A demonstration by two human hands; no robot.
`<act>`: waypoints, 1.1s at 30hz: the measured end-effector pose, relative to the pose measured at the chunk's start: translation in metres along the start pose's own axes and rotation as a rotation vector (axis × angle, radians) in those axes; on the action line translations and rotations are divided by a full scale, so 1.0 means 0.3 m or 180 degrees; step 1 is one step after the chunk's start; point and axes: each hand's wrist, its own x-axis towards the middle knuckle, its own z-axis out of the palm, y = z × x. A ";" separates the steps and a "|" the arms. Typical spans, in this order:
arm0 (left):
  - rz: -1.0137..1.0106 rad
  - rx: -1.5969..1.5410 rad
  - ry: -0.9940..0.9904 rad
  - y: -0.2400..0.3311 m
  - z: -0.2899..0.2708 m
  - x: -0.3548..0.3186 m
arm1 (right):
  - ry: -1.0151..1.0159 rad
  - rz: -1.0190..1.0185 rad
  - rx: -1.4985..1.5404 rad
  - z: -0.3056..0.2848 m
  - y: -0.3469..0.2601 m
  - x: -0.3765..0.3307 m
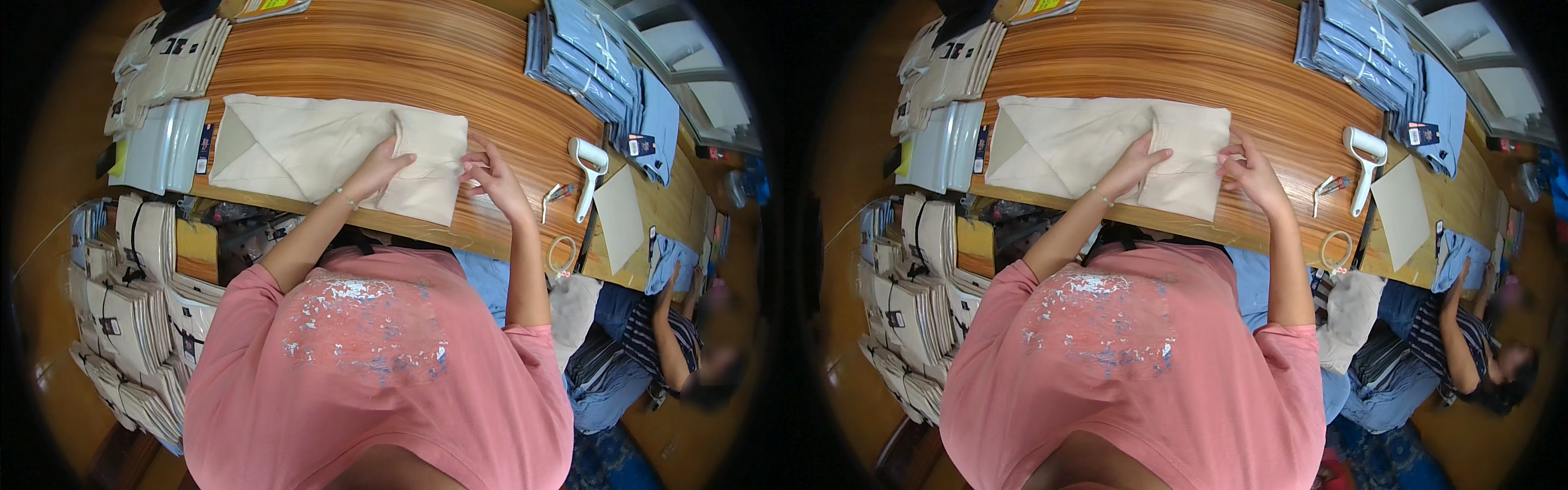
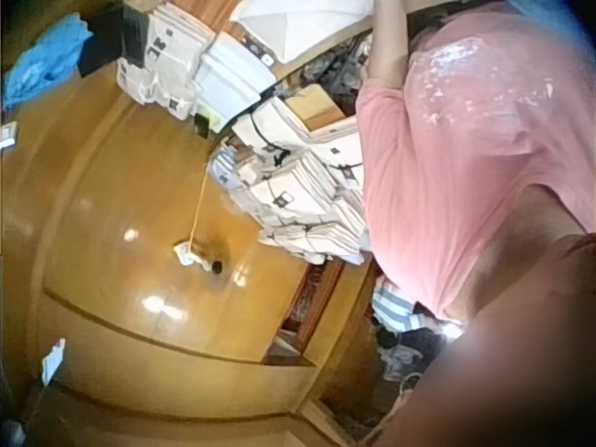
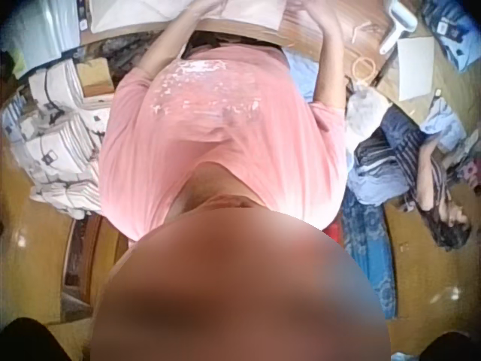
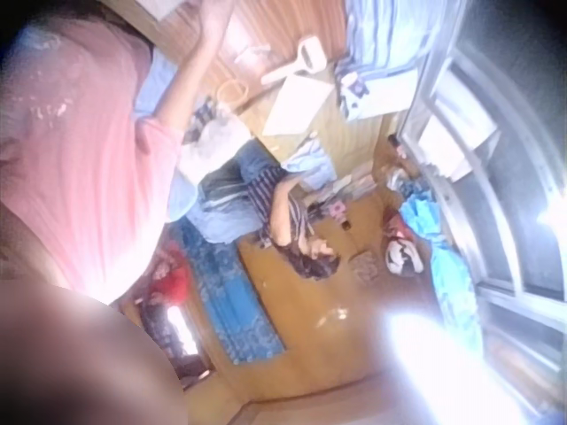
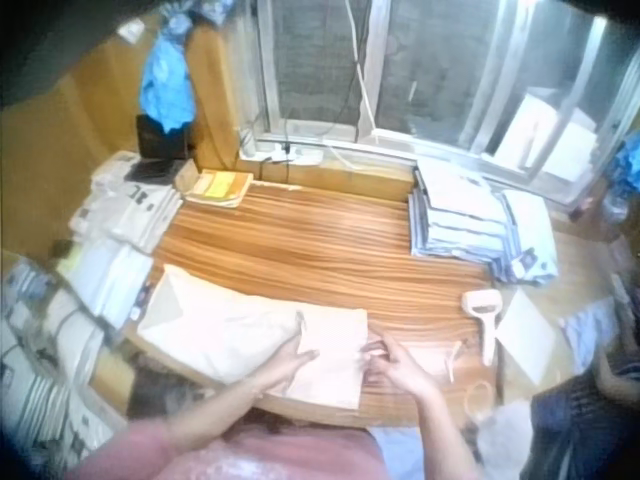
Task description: The person folds a beige shirt on a wooden table, places a tag on it, and wraps it in a clear plastic bag. They then secure the package with a rubber band and write on a notebook before stacking the finished item.
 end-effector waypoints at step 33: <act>-0.0375 -0.2391 0.0103 0.038 -0.178 -0.458 | -0.2571 -0.1118 -0.3241 0.228 -0.416 0.194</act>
